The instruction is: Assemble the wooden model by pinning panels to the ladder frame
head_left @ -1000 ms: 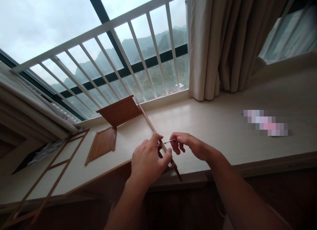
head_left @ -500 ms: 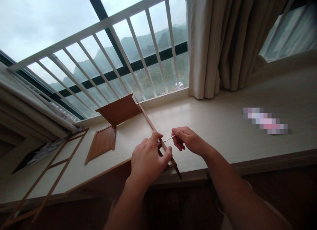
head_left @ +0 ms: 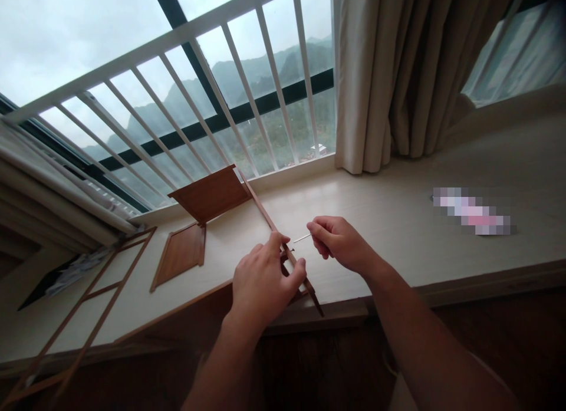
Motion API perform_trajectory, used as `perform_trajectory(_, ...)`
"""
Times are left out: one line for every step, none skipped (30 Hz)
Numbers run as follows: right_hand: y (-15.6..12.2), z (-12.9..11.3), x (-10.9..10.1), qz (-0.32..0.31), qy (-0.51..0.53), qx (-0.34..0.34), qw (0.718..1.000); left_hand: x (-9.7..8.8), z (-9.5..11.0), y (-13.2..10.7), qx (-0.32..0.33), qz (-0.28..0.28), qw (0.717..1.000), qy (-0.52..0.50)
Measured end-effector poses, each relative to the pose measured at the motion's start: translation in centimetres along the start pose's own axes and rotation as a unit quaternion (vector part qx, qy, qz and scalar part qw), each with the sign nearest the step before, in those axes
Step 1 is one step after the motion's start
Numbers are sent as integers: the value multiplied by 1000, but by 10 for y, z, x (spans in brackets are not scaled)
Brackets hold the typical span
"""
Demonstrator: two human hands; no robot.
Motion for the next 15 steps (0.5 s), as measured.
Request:
perform_trajectory(0, 0, -1, 2, 11, -8, 1000, 0, 0, 0, 0, 0, 1000, 0)
perform_trajectory(0, 0, -3, 3, 15, -19, 1000, 0, 0, 0, 0, 0, 1000, -1)
perform_trajectory(0, 1, -4, 5, 14, -32, 999, 0, 0, 0, 1, 1, 1000, -1)
perform_trajectory(0, 1, -6, 8, 7, -47, 999, 0, 0, 0, 1, 1, 1000, -1)
perform_trajectory(0, 2, -7, 14, 0, -59, 998, 0, 0, 0, 1, 1, 1000, -1)
perform_trajectory(1, 4, -8, 22, -5, -69, 997, 0, 0, 0, 1, 1, 1000, 0)
perform_trajectory(1, 5, -9, 29, -5, -77, 997, 0, 0, 0, 1, 0, 1000, 0)
perform_trajectory(1, 6, -9, 34, 0, -82, 996, 0, 0, 1, 1, 1, 1000, 1)
perform_trajectory(2, 7, -8, 33, 8, -86, 996, 0, 0, 1, 1, 1, 1000, 2)
perform_trajectory(2, 8, -6, 28, 18, -88, 996, 0, -1, 1, 2, 2, 1000, 2)
perform_trajectory(3, 9, -4, 19, 28, -88, 996, 0, -1, 1, 2, 2, 1000, 2)
perform_trajectory(3, 9, -1, 6, 36, -88, 995, 1, -1, 2, 2, 3, 1000, 3)
perform_trajectory(4, 10, 1, -6, 42, -87, 995, 1, -1, 2, 1, 2, 1000, 3)
perform_trajectory(4, 10, 3, -16, 46, -87, 995, 1, -1, 2, 0, 2, 1000, 4)
perform_trajectory(4, 10, 4, -22, 47, -87, 995, 0, -2, 1, -1, 2, 1000, 4)
Point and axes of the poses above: each hand's wrist, its own y-axis towards the middle knuckle, its own x-axis out of the palm, z = x × y, the point moved 6 cm from there along y, towards the middle knuckle, and after that the axes turned 2 degrees about x, right-handed, at the moved point
